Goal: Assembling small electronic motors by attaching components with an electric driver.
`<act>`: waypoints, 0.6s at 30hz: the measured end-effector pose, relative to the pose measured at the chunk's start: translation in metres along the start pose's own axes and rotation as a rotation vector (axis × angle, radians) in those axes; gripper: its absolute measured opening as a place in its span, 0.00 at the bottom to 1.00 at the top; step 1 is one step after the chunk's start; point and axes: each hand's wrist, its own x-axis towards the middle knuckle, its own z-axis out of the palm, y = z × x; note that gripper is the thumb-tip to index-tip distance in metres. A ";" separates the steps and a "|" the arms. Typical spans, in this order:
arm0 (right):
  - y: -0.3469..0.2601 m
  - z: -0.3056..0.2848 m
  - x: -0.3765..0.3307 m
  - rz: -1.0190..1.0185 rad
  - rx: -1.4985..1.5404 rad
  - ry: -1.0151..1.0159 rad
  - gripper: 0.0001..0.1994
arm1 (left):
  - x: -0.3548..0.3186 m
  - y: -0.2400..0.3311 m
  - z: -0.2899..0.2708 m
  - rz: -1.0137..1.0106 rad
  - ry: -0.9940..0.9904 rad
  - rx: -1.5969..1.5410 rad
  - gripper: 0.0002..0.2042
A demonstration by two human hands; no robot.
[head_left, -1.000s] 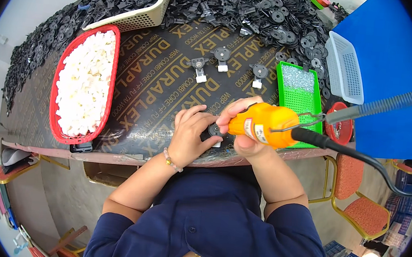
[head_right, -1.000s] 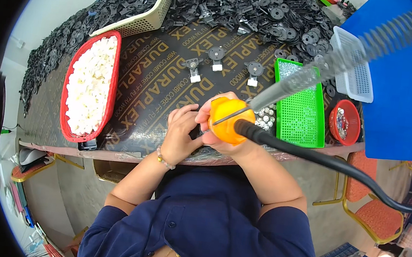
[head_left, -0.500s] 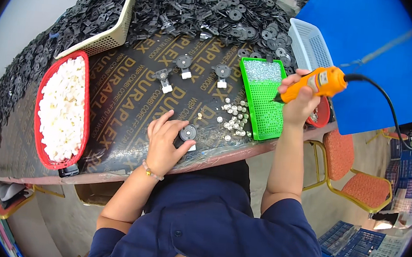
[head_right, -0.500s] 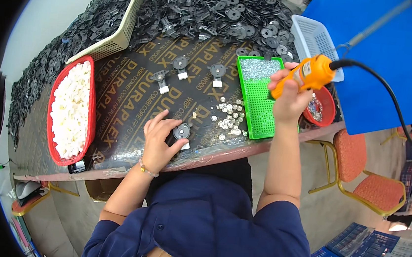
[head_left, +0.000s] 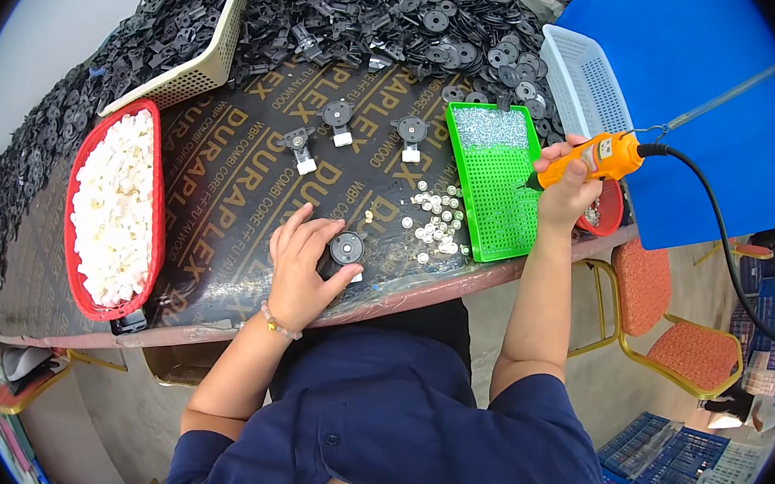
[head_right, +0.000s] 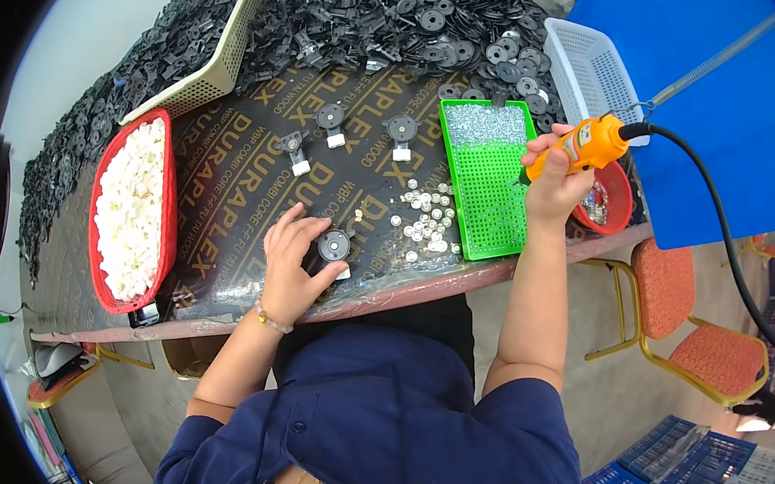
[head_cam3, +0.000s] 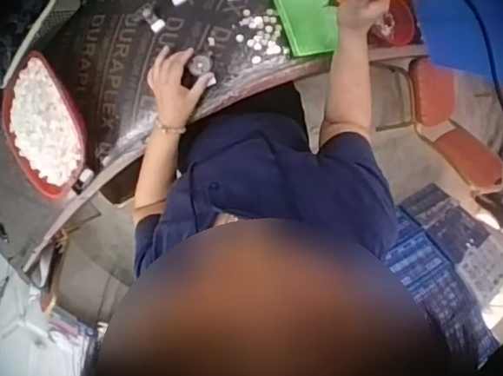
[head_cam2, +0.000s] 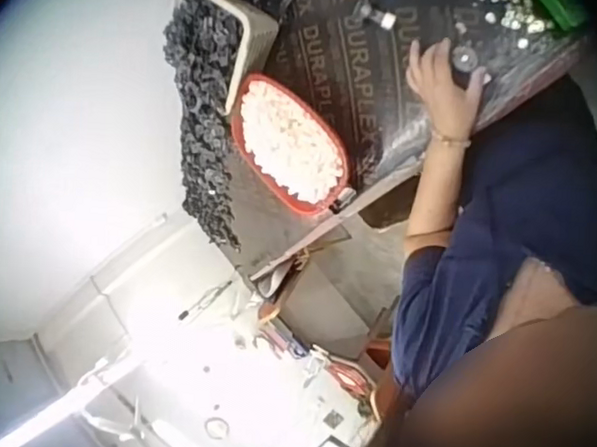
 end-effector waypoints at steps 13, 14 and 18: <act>0.003 -0.003 0.001 0.012 0.033 0.002 0.35 | -0.002 -0.001 -0.001 -0.005 -0.006 0.002 0.28; 0.003 -0.003 0.001 0.013 0.033 0.013 0.35 | -0.002 -0.001 -0.002 -0.015 -0.018 -0.011 0.28; 0.002 -0.001 0.000 0.010 0.035 -0.008 0.34 | -0.003 -0.001 -0.002 -0.027 -0.023 -0.027 0.28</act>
